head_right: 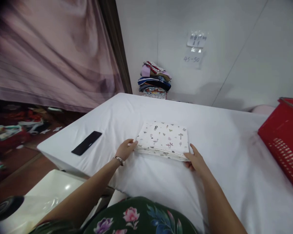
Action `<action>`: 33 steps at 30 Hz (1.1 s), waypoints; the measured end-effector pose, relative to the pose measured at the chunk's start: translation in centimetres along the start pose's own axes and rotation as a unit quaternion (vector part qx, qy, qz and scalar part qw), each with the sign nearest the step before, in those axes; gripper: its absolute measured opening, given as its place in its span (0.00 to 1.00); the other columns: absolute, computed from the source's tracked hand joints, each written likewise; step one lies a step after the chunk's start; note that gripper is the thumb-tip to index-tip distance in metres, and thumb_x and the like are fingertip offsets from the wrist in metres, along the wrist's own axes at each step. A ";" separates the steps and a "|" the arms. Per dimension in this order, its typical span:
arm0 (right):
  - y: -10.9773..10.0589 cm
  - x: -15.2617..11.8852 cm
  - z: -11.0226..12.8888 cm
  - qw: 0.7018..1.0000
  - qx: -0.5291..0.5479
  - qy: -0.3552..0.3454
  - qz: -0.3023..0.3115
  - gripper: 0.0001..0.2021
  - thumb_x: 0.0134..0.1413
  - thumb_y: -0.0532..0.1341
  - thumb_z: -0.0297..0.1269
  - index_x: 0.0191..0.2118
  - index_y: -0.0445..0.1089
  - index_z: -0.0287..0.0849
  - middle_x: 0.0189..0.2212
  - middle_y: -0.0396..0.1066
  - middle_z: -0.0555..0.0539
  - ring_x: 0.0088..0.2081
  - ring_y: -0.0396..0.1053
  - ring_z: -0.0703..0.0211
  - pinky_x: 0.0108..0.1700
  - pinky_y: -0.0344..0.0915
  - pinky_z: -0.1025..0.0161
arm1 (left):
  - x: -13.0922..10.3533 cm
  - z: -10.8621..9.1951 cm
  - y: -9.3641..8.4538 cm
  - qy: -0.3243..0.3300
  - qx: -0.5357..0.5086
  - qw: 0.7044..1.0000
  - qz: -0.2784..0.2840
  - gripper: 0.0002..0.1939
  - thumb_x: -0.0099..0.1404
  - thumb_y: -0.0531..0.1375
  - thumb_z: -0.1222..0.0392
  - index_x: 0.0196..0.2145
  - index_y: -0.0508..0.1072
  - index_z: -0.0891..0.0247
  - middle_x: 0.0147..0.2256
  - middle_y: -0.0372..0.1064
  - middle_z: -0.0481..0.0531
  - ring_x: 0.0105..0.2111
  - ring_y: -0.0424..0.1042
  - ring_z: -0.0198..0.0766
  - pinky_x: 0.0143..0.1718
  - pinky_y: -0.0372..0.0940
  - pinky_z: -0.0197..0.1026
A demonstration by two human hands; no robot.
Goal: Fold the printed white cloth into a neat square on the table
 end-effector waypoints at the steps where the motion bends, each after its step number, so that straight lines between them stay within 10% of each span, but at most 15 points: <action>1: 0.1 0.0 0.0 1.000 0.002 0.002 0.001 0.40 0.49 0.60 0.43 0.65 0.41 0.43 0.16 0.66 0.51 0.16 0.64 0.60 0.14 0.52 0.69 | 0.3 -0.2 0.1 -0.014 0.000 1.000 0.015 0.25 0.57 0.56 0.43 0.47 0.67 0.62 0.41 0.71 0.54 0.29 0.72 0.36 0.36 0.65 0.40; 10: 0.8 -0.7 -0.1 0.996 0.065 -0.002 -0.056 0.42 0.48 0.62 0.47 0.65 0.41 0.44 0.19 0.69 0.51 0.18 0.65 0.62 0.16 0.56 0.69 | 2.0 -0.9 1.1 -0.055 0.005 0.995 0.082 0.25 0.52 0.61 0.48 0.46 0.65 0.62 0.37 0.71 0.55 0.36 0.72 0.43 0.31 0.66 0.39; 15: 0.9 -0.7 -0.2 0.991 0.122 0.002 -0.055 0.39 0.49 0.61 0.44 0.64 0.43 0.47 0.19 0.68 0.52 0.17 0.64 0.63 0.17 0.55 0.70 | 0.7 -1.5 1.6 -0.134 -0.281 0.940 0.137 0.22 0.53 0.62 0.56 0.45 0.64 0.63 0.38 0.71 0.55 0.34 0.73 0.40 0.28 0.69 0.39; 18: 0.4 0.3 2.8 0.990 0.136 -0.005 -0.042 0.36 0.48 0.61 0.41 0.63 0.47 0.45 0.20 0.67 0.52 0.16 0.62 0.65 0.17 0.55 0.70 | 1.3 -4.1 1.2 -0.149 -0.429 0.869 0.193 0.14 0.54 0.62 0.60 0.39 0.68 0.65 0.34 0.72 0.54 0.29 0.72 0.36 0.27 0.70 0.37; 25: -3.0 2.6 16.3 0.983 0.140 -0.116 -0.019 0.27 0.53 0.58 0.40 0.58 0.52 0.44 0.22 0.65 0.53 0.16 0.60 0.67 0.15 0.52 0.70 | 7.4 -14.3 -5.0 -0.039 -0.522 0.842 0.131 0.05 0.59 0.58 0.62 0.33 0.67 0.65 0.30 0.70 0.50 0.27 0.71 0.32 0.26 0.70 0.35; 33: -3.1 5.8 19.6 0.990 0.092 -0.099 0.050 0.11 0.53 0.58 0.37 0.42 0.64 0.41 0.22 0.67 0.50 0.17 0.61 0.68 0.15 0.54 0.73 | 12.7 -17.5 -5.7 -0.046 -0.481 0.862 0.157 0.03 0.59 0.57 0.64 0.31 0.68 0.68 0.27 0.70 0.52 0.26 0.70 0.32 0.26 0.69 0.34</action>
Point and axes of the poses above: each hand's wrist, its own x-axis towards the middle knuckle, its own y-axis out of the palm, z = x × y, the point moved 3 cm from there along x, towards the middle knuckle
